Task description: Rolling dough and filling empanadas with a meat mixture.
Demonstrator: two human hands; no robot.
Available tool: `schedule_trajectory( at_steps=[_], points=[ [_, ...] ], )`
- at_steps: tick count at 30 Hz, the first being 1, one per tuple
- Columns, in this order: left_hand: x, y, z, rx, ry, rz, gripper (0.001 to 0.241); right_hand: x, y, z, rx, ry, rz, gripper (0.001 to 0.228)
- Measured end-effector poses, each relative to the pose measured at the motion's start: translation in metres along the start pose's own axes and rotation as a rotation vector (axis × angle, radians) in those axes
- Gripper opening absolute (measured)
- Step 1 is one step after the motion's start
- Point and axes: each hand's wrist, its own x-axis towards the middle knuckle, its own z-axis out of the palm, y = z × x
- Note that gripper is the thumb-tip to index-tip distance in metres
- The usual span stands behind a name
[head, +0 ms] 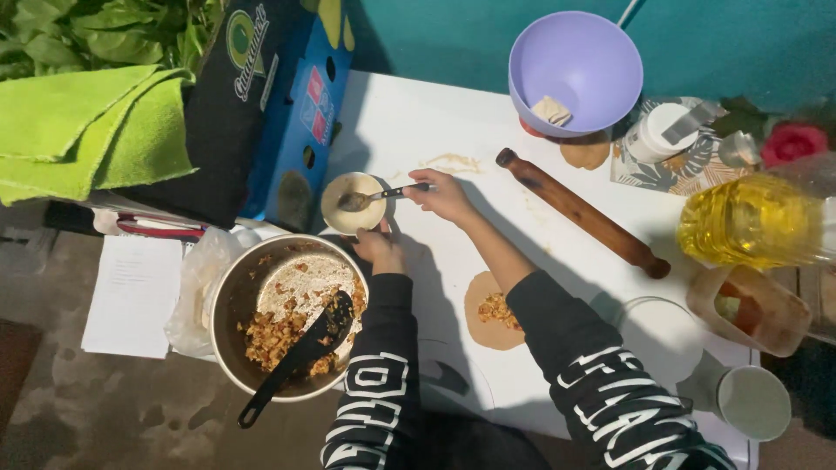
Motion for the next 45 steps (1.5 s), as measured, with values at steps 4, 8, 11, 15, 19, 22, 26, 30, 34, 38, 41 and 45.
schedule_trajectory(
  at_steps=[4,8,11,15,19,22,26,30,34,38,41,45],
  points=[
    [-0.002,0.002,-0.022,-0.109,-0.129,-0.060,0.050,-0.056,-0.019,-0.030,0.065,0.158,0.120,0.058],
    [-0.099,0.054,-0.008,0.065,-0.147,-0.158,0.050,-0.133,0.003,-0.099,-0.293,0.383,-0.095,0.055],
    [-0.142,0.075,-0.030,0.195,-0.143,-0.208,0.044,-0.199,0.013,-0.154,-0.895,0.668,-0.230,0.052],
    [-0.177,0.086,-0.062,0.529,-0.391,-0.078,0.041,-0.254,0.011,-0.190,-1.166,0.842,-0.318,0.048],
    [-0.182,0.070,-0.094,0.853,-0.623,0.075,0.037,-0.284,0.033,-0.160,-0.904,0.628,-0.322,0.026],
    [-0.192,0.056,-0.111,1.095,-0.940,0.372,0.031,-0.314,0.014,-0.112,-0.809,0.344,-0.253,0.023],
    [-0.213,0.051,-0.102,1.413,-1.089,0.601,0.036,-0.336,0.015,-0.082,-0.801,0.333,-0.450,0.037],
    [-0.210,0.042,-0.107,1.509,-1.024,0.578,0.039,-0.323,0.053,-0.072,-0.727,0.433,-0.427,0.035],
    [-0.216,0.052,-0.122,1.496,-0.990,0.487,0.036,-0.315,0.061,-0.064,-0.613,0.409,-0.379,0.036],
    [-0.214,0.061,-0.131,1.445,-0.958,0.496,0.037,-0.333,0.054,-0.063,-0.665,0.513,-0.349,0.045],
    [-0.214,0.063,-0.138,1.437,-0.916,0.476,0.034,-0.352,0.066,-0.041,-0.782,0.559,-0.299,0.047],
    [-0.215,0.064,-0.140,1.375,-0.939,0.418,0.036,-0.362,0.074,-0.020,-0.891,0.492,-0.232,0.052]
  ],
)
